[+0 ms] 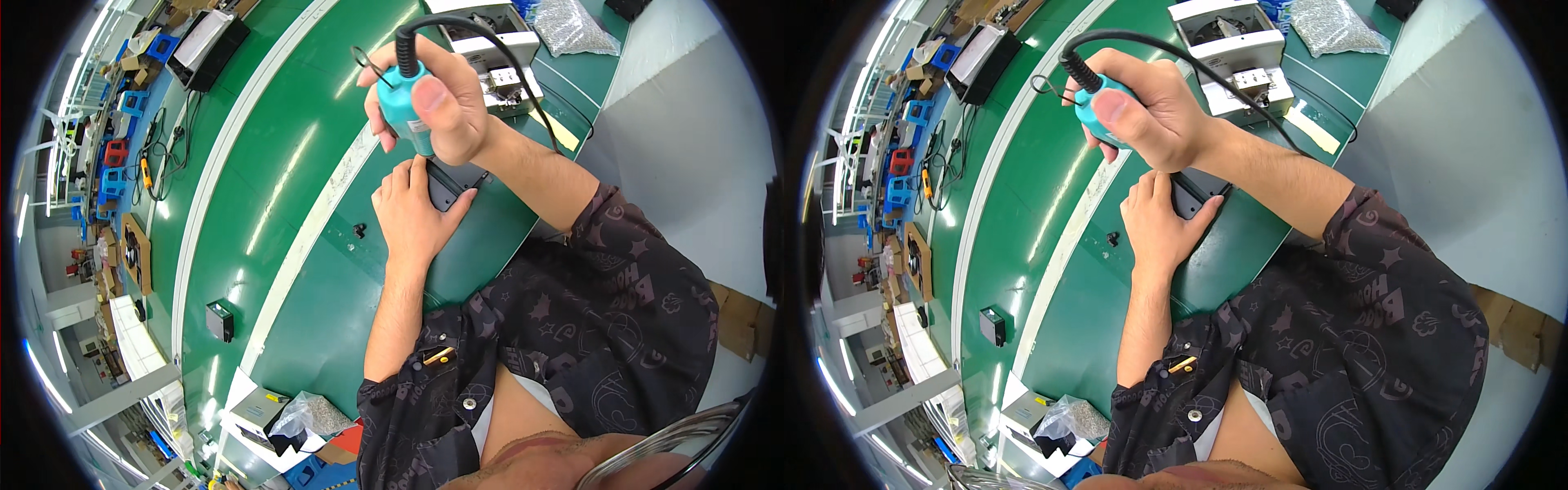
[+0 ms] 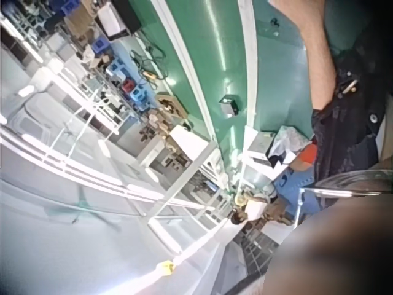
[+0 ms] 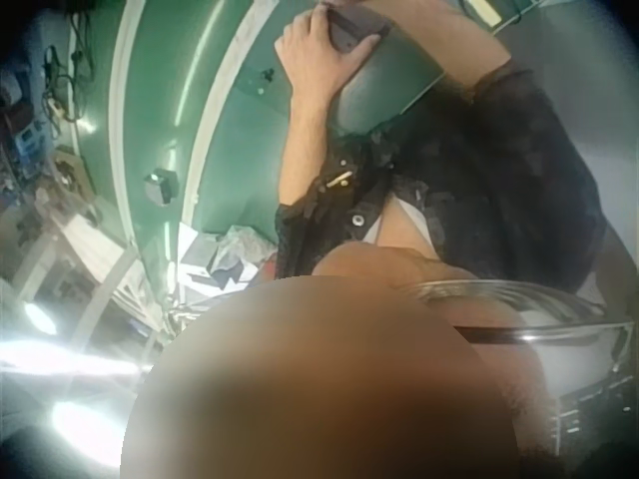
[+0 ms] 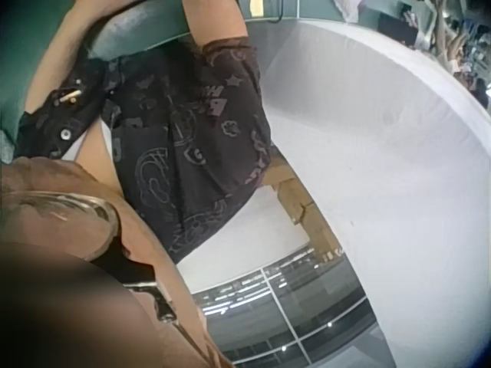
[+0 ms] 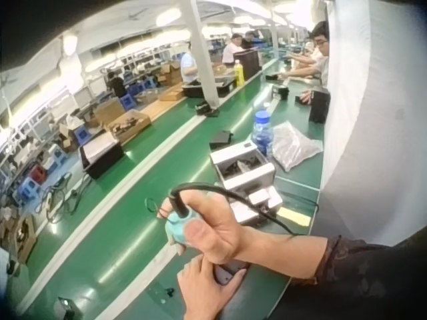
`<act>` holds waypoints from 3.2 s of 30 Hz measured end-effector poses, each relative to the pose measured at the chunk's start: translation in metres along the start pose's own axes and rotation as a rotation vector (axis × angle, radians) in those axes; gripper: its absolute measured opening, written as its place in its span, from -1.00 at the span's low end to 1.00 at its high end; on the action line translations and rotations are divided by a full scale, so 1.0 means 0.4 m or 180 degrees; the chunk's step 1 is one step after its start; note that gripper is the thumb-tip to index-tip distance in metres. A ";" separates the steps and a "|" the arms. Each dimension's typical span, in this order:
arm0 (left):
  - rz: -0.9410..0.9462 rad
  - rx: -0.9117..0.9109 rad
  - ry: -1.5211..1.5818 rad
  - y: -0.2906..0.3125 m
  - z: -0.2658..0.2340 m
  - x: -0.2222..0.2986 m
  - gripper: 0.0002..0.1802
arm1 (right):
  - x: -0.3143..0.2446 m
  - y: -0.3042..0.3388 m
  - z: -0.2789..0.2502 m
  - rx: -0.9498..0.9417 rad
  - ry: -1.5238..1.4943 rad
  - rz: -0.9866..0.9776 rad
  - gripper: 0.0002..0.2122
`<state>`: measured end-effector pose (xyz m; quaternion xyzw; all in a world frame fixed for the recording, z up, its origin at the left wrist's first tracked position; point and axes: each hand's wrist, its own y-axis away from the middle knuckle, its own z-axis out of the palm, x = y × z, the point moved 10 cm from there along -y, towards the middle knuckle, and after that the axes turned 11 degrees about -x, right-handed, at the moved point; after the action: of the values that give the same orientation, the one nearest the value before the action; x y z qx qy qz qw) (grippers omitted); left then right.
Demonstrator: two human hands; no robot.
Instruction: Assemble small plastic electronic housing components using a handheld powered tool.
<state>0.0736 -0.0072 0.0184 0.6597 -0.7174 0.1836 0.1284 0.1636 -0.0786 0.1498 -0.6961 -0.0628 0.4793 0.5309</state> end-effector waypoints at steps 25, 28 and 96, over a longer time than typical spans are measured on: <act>-0.0018 -0.0064 -0.0044 -0.003 0.004 0.000 -0.05 | -0.217 0.076 -0.124 0.0671 0.0091 0.0320 -0.42; -0.0014 -0.0081 -0.0059 -0.002 0.001 0.001 -0.05 | -0.215 0.074 -0.047 0.0334 -0.0054 0.0217 -0.39; 0.2150 0.0761 0.4331 0.412 -0.638 0.051 -0.83 | -0.109 0.074 -0.308 0.0851 0.0400 0.0330 -0.49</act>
<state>-0.1071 0.0950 0.2412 0.1559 -0.6183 0.6546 0.4062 0.2181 -0.2009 0.1495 -0.6501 0.0709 0.4656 0.5963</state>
